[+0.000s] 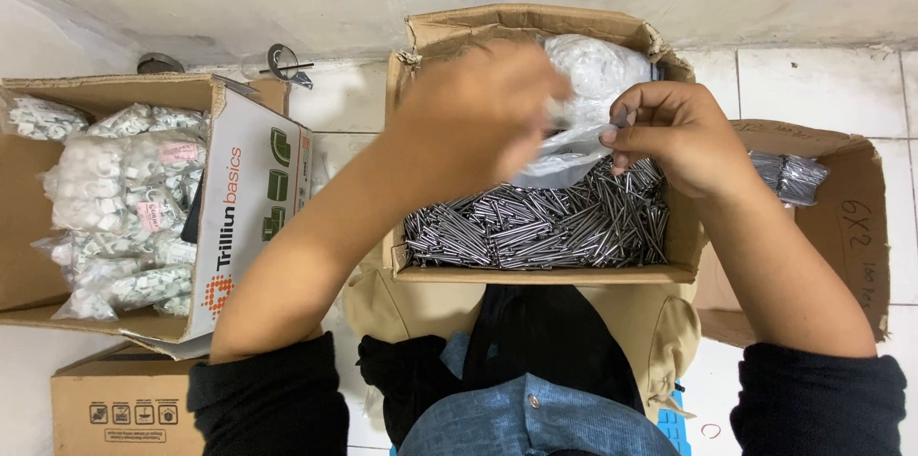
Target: Packing small plastic bags with metal nails and sealing them using a lighter.
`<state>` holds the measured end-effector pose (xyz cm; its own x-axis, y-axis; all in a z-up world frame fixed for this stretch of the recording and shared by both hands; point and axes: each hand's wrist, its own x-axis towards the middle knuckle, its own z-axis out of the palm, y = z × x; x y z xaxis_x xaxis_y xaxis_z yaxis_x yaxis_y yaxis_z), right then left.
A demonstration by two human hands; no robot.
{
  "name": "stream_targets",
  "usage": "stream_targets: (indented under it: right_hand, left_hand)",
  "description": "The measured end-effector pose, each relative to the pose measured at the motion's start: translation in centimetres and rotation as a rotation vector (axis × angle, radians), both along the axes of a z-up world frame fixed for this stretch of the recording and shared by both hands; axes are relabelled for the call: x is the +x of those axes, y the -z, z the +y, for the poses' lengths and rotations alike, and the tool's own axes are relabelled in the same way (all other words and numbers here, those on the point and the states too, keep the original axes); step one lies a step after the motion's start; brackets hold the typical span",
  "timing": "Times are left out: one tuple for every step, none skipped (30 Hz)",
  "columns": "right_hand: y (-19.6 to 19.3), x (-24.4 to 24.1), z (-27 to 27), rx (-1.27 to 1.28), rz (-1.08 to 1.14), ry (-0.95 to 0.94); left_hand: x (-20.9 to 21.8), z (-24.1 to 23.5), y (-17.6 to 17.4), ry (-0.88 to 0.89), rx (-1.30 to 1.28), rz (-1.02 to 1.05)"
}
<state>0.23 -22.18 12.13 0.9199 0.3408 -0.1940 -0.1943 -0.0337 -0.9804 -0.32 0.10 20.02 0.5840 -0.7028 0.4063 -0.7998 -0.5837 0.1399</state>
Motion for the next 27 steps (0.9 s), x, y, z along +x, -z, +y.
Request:
stream_targets:
  right_hand:
    - [-0.1,-0.1,0.0,-0.001,-0.001,-0.002]
    - [-0.2,0.0,0.0,0.004,0.006,0.006]
    - [-0.3,0.0,0.1,0.009,0.013,0.013]
    - [-0.4,0.1,0.0,0.009,0.013,0.015]
    - [-0.5,0.1,-0.1,-0.032,0.006,0.023]
    - [-0.5,0.0,-0.3,-0.076,0.005,0.028]
    - [-0.3,-0.2,-0.3,-0.079,0.010,0.027]
    - [-0.3,-0.1,-0.3,-0.058,-0.001,0.059]
    - [-0.2,0.0,-0.3,-0.037,-0.011,0.090]
    - [-0.2,0.0,-0.7,-0.037,-0.013,0.094]
    - [-0.2,0.1,-1.0,0.005,-0.028,0.086]
    - [-0.1,0.2,-1.3,0.047,-0.041,0.074]
    - [-0.6,0.1,-1.4,0.046,-0.040,0.075]
    - [-1.1,0.0,-1.5,0.015,-0.094,0.085]
    - [-1.6,0.0,-1.6,-0.016,-0.149,0.096]
    - [-1.9,0.2,-2.0,-0.010,-0.145,0.098]
    - [-2.2,0.3,-2.4,-0.024,-0.251,0.204]
    - [-2.4,0.5,-3.0,-0.040,-0.355,0.312]
    - [-3.2,0.0,-3.3,-0.037,-0.352,0.317]
    - [-4.1,-0.1,-3.6,-0.274,-0.617,0.095]
    - [-5.1,-0.2,-3.9,-0.513,-0.870,-0.138]
    - [-5.0,-0.4,-3.0,-0.515,-0.870,-0.136]
    - [-4.9,-0.5,-2.2,-0.697,-1.022,-0.274]
    - [-4.8,-0.8,-1.4,-0.882,-1.162,-0.416]
    - [-4.2,-0.9,-1.3,-0.885,-1.156,-0.411]
    - [-3.6,-0.9,-1.1,-0.959,-1.235,-0.354]
    - [-3.0,-0.9,-0.9,-1.033,-1.313,-0.295]
  left_hand:
    - [-0.1,-0.1,0.7,-0.002,-0.001,-0.001]
    - [-0.2,-0.1,1.5,0.122,0.030,-0.138]
    - [-0.2,-0.1,2.2,0.246,0.060,-0.275]
    - [0.0,-0.2,2.7,0.248,0.060,-0.276]
    - [0.2,-0.2,3.3,0.239,0.077,-0.368]
    - [0.3,-0.3,4.0,0.227,0.090,-0.456]
    - [0.2,-0.3,4.2,0.226,0.087,-0.451]
    - [0.5,-0.3,4.3,0.220,0.160,-0.520]
    - [0.7,-0.3,4.3,0.213,0.234,-0.589]
    - [0.7,-0.2,4.2,0.216,0.232,-0.592]
    - [0.8,-0.1,4.0,0.299,0.170,-0.520]
    - [0.7,0.0,4.0,0.379,0.108,-0.444]
    - [0.5,-0.2,3.9,0.380,0.107,-0.443]
    - [0.3,-0.2,3.7,0.422,0.043,-0.391]
    - [0.1,-0.3,3.6,0.465,-0.022,-0.338]
    - [0.0,-0.3,3.6,0.468,-0.017,-0.333]
    - [-0.2,-0.4,3.6,0.463,-0.035,-0.304]
    - [-0.3,-0.5,3.6,0.460,-0.055,-0.277]
    - [-0.3,-0.5,3.4,0.465,-0.052,-0.274]
    - [-0.2,-0.5,3.2,0.468,-0.067,-0.241]
    - [-0.1,-0.5,2.9,0.472,-0.082,-0.209]
    - [0.0,-0.5,2.9,0.475,-0.082,-0.210]
    - [0.2,-0.6,3.0,0.504,-0.080,-0.180]
    - [0.3,-0.7,3.2,0.537,-0.078,-0.148]
    - [0.4,-0.8,3.3,0.544,-0.079,-0.146]
    - [0.4,-0.9,3.3,0.485,-0.029,-0.225]
    - [0.5,-0.9,3.3,0.426,0.021,-0.303]
